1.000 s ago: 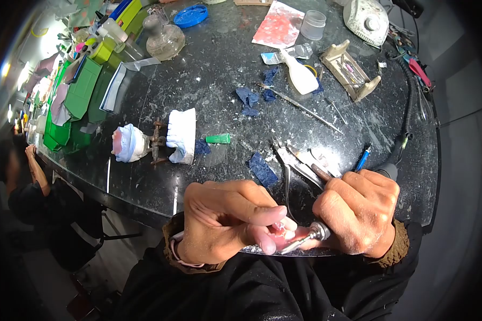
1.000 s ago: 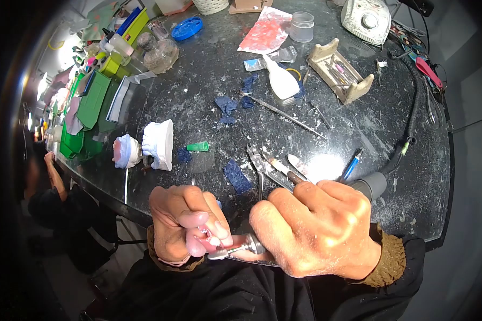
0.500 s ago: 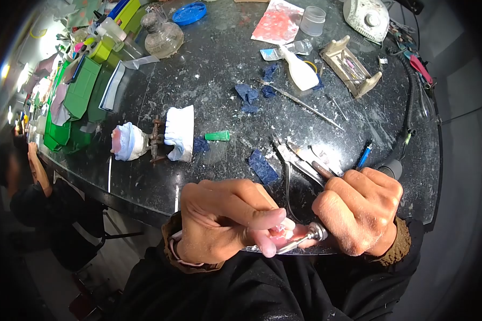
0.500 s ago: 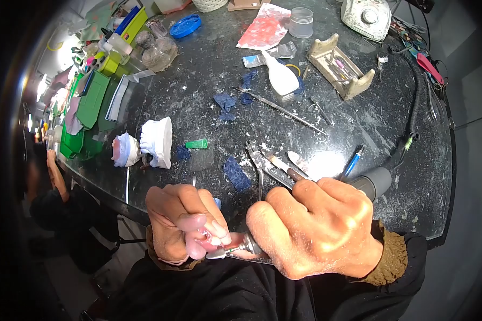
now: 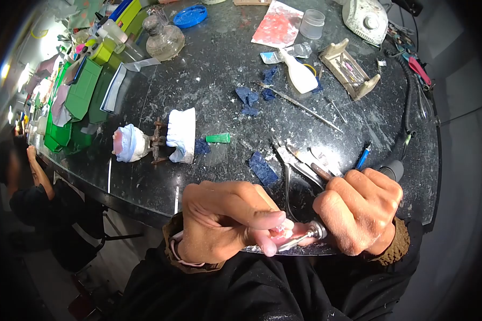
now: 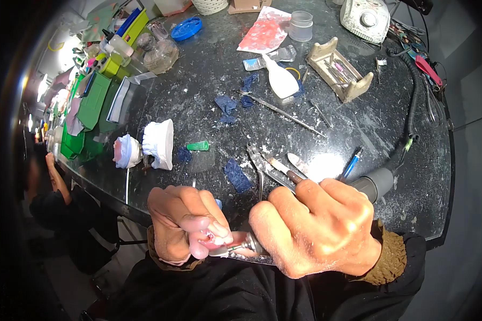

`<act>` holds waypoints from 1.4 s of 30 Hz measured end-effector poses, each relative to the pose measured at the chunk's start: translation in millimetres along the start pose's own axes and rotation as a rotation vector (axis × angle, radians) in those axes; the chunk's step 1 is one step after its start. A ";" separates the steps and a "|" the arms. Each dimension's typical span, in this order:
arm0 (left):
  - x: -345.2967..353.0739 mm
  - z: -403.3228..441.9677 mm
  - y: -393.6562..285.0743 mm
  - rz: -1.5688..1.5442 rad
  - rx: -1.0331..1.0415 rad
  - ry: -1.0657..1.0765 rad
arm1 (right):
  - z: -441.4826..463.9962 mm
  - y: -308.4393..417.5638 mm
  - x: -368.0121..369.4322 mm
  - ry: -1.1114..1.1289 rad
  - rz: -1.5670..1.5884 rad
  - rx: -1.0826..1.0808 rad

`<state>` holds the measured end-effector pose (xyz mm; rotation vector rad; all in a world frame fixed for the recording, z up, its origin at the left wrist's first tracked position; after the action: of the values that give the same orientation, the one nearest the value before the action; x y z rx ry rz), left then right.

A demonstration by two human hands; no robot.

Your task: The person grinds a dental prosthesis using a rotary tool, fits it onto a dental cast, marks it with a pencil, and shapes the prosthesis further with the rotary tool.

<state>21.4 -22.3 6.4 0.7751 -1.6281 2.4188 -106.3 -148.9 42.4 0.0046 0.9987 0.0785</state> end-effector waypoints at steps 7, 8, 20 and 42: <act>-1.1 -0.1 0.4 0.015 -0.002 0.015 | 0.4 0.9 -3.6 0.019 0.017 -0.024; -0.7 0.0 -0.3 0.021 -0.010 0.018 | 0.6 0.6 -4.5 0.020 0.007 -0.042; 2.7 1.9 1.2 -0.033 0.032 -0.026 | 0.4 -0.4 -6.2 -0.023 -0.123 -0.041; 0.3 -0.9 7.6 0.062 0.259 -0.081 | 5.1 -6.8 -15.5 0.074 0.846 0.314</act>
<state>18.0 -24.6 0.0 0.8826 -1.3999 2.7128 -109.9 -156.6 57.9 0.7181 1.0180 0.6971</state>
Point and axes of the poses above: each hand's wrist, its own z-axis towards the middle knuckle, its own x-axis out of the palm, y = z × x, the point moved 2 cm from there along z, towards the middle knuckle, and after that the axes turned 2 degrees about y, right-handed, at the moved point
